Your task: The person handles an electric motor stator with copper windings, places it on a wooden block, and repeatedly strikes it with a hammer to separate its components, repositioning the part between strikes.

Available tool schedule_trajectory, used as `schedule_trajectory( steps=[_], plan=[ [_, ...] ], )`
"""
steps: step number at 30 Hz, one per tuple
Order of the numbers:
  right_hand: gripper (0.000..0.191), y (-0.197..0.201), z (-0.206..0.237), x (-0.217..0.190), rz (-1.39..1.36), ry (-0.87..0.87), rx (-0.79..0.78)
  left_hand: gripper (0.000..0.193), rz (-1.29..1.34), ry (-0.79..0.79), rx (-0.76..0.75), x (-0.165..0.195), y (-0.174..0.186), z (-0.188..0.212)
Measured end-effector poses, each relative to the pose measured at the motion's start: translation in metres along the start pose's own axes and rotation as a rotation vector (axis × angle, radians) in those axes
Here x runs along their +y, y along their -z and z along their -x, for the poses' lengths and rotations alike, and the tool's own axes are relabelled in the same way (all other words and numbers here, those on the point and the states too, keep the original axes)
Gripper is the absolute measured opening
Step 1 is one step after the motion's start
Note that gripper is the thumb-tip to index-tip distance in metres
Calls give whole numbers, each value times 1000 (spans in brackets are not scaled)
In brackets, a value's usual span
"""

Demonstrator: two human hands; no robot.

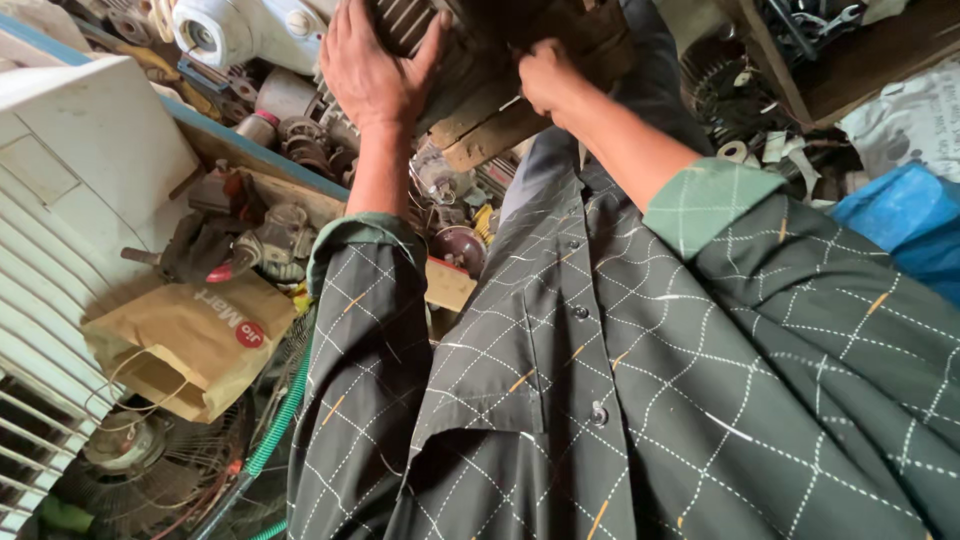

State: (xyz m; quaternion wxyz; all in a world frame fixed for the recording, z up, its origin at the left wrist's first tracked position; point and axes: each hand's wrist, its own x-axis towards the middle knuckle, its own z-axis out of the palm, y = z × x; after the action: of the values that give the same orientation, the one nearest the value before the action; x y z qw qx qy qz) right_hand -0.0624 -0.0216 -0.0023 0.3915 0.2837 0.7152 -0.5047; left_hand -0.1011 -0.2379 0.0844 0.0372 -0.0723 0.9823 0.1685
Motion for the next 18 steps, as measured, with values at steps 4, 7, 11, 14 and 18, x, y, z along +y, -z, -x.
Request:
schedule_trajectory(
  steps=[4, 7, 11, 14, 18],
  plan=[
    [35, -6, -7, 21, 350, 323, 195, 81, -14, 32, 4, 4, 3, -1],
    [37, -6, -14, 31, 275, 496, 150, 79, -3, -25, 95, 6, 5, -3],
    [36, -11, -27, 46, 482, 370, 243, 66, 36, 17, 35, 5, 6, -2],
    [29, -17, -29, 54, 542, 616, 309, 62, 43, -43, 86, 4, 3, -2],
    [34, -5, -29, 44, 747, 820, 350, 62, 59, -16, 94, 4, 2, -4]
  ],
)
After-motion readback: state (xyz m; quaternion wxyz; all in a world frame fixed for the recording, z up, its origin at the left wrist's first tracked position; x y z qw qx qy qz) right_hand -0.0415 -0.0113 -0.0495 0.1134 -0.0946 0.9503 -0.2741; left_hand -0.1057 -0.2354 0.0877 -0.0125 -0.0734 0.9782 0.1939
